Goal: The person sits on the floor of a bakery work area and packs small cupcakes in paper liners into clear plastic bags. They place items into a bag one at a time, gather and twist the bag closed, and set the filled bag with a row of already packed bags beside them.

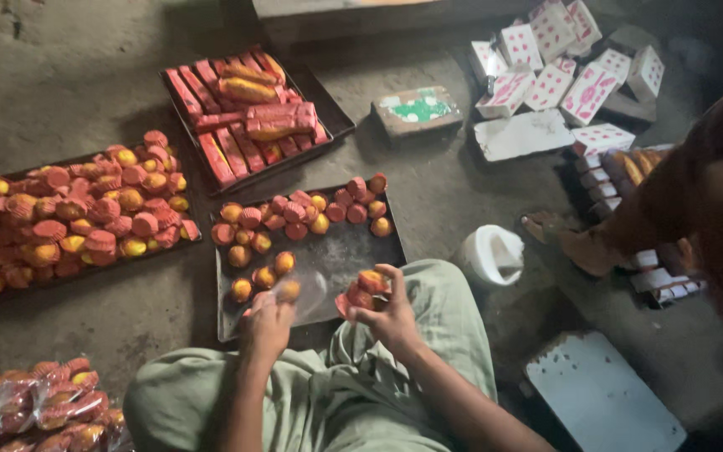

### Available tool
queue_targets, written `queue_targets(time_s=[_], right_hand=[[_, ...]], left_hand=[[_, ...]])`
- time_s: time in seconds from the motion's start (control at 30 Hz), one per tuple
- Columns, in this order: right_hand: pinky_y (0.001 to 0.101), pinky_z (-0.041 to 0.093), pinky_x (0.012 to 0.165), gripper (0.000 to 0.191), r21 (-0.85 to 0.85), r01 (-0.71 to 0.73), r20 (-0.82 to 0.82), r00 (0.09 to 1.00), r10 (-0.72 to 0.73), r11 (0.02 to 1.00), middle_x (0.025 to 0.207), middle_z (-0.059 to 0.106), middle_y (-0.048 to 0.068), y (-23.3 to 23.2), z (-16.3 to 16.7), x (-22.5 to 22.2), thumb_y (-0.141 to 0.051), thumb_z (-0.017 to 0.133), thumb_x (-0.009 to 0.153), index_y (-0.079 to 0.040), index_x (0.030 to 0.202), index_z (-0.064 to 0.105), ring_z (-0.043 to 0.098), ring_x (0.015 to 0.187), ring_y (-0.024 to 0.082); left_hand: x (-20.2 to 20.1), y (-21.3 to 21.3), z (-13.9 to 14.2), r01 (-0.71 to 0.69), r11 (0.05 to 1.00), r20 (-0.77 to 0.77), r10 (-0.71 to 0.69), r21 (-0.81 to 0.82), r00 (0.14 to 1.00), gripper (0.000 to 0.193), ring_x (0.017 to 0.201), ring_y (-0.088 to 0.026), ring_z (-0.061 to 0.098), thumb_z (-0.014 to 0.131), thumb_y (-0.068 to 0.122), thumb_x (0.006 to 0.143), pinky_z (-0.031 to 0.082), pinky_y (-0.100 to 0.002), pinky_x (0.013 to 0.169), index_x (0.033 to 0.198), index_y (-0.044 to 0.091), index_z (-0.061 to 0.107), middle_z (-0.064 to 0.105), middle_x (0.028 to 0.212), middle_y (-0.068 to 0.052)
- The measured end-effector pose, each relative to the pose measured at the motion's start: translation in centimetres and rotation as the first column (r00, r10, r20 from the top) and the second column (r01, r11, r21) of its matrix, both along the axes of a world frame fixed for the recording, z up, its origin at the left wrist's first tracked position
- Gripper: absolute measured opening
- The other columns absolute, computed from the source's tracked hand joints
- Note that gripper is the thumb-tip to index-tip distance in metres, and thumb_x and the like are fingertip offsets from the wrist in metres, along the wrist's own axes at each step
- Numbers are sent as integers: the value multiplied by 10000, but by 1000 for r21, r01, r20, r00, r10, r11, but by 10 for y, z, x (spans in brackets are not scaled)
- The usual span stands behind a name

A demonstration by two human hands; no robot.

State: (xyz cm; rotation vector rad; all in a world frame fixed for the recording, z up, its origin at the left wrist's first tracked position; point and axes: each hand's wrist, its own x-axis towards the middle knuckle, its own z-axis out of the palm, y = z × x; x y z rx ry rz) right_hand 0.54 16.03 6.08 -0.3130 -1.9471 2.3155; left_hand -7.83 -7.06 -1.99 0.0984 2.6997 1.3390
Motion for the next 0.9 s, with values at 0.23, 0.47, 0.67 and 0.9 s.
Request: queue_targets(time_s=[0.23, 0.47, 0.67, 0.9], right_hand=[[394, 567, 975, 607, 743, -281, -264, 711, 652, 608, 1318, 633, 182, 10, 60, 18, 36, 768, 855, -105, 1398, 537, 689, 1162, 352], [439, 579, 888, 412, 741, -304, -248, 706, 664, 599, 1280, 626, 176, 1, 59, 15, -128, 727, 919, -103, 1311, 604, 702, 1063, 370], [474, 566, 707, 301, 858, -510, 372, 699, 611, 61, 964, 708, 168, -22, -58, -11, -111, 668, 820, -116, 1117, 710, 714, 836, 356], [443, 541, 863, 249, 917, -392, 233, 673, 702, 72, 1056, 740, 157, -33, -139, -53, -126, 651, 777, -82, 1000, 752, 698, 970, 327]], left_hand=[[21, 26, 47, 661, 749, -174, -645, 45, 744, 423, 1137, -363, 659, 596, 24, 756, 528, -437, 945, 1158, 74, 721, 715, 1213, -157], [24, 27, 99, 247, 826, 555, -531, 506, 640, 453, 1090, -409, 695, 560, 44, 845, 540, -506, 820, 1279, 135, 653, 690, 1197, -171], [38, 51, 60, 457, 886, -140, -465, -83, 874, 525, 1241, -458, 545, 628, 122, 844, 457, -483, 1016, 1343, -1, 521, 579, 1311, -291], [31, 22, 45, 543, 837, -183, -525, 70, 831, 533, 1277, -425, 573, 518, -38, 740, 458, -454, 1091, 1257, -7, 644, 637, 1329, -233]])
